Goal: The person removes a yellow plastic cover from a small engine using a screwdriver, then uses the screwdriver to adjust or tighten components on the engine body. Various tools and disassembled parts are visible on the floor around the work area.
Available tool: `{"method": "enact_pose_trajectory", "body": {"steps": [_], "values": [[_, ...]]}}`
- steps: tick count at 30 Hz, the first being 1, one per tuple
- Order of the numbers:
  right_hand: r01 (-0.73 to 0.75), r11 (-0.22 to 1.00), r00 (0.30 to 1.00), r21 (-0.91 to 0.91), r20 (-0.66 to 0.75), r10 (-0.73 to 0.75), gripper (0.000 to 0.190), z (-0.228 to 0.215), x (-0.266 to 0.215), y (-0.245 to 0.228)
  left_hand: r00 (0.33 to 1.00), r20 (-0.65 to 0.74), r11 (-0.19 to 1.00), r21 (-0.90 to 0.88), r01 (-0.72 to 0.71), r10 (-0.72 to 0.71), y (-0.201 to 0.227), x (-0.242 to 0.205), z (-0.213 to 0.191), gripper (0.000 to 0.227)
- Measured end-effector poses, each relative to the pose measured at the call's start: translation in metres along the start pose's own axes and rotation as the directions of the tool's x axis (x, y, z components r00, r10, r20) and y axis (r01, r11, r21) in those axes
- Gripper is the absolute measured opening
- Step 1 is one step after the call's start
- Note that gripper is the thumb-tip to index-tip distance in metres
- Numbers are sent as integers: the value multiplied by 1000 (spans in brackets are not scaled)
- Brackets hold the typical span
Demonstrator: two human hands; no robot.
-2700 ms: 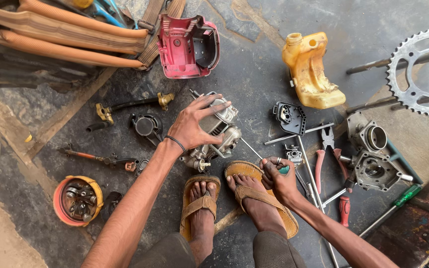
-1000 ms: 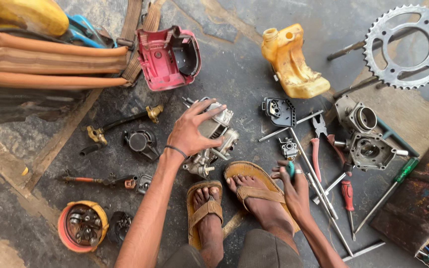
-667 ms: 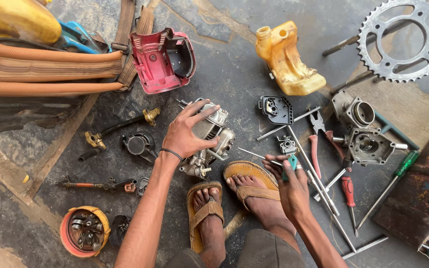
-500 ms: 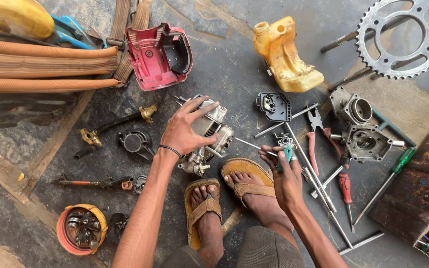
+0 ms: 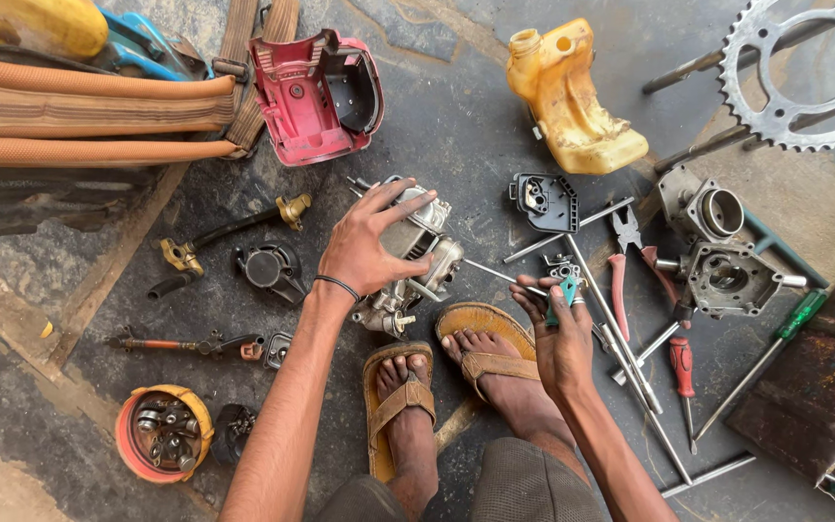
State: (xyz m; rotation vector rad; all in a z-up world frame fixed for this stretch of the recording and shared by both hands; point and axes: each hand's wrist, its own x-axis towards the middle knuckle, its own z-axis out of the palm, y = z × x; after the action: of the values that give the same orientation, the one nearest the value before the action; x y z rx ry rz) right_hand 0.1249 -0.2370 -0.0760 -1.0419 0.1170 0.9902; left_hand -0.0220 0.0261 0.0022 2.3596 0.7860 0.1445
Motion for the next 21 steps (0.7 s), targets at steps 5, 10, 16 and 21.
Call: {"method": "enact_pose_trajectory", "body": {"steps": [5, 10, 16, 21], "values": [[-62, 994, 997, 87, -32, 65, 19, -3, 6, 3, 1000, 6, 1000, 5, 2, -2, 2, 0, 0, 79], [-183, 980, 982, 72, -36, 186, 27, -1, 1, -4, 1000, 6, 1000, 9, 23, -23, 4, 0, -1, 78], [134, 81, 989, -988, 128, -73, 38, -13, -18, -29, 1000, 3, 999, 21, 31, -31, 4, 0, 0, 76], [265, 291, 958, -919, 217, -187, 39, -14, -28, -24, 1000, 0, 1000, 23, 15, -15, 7, 0, -2, 77]]}}
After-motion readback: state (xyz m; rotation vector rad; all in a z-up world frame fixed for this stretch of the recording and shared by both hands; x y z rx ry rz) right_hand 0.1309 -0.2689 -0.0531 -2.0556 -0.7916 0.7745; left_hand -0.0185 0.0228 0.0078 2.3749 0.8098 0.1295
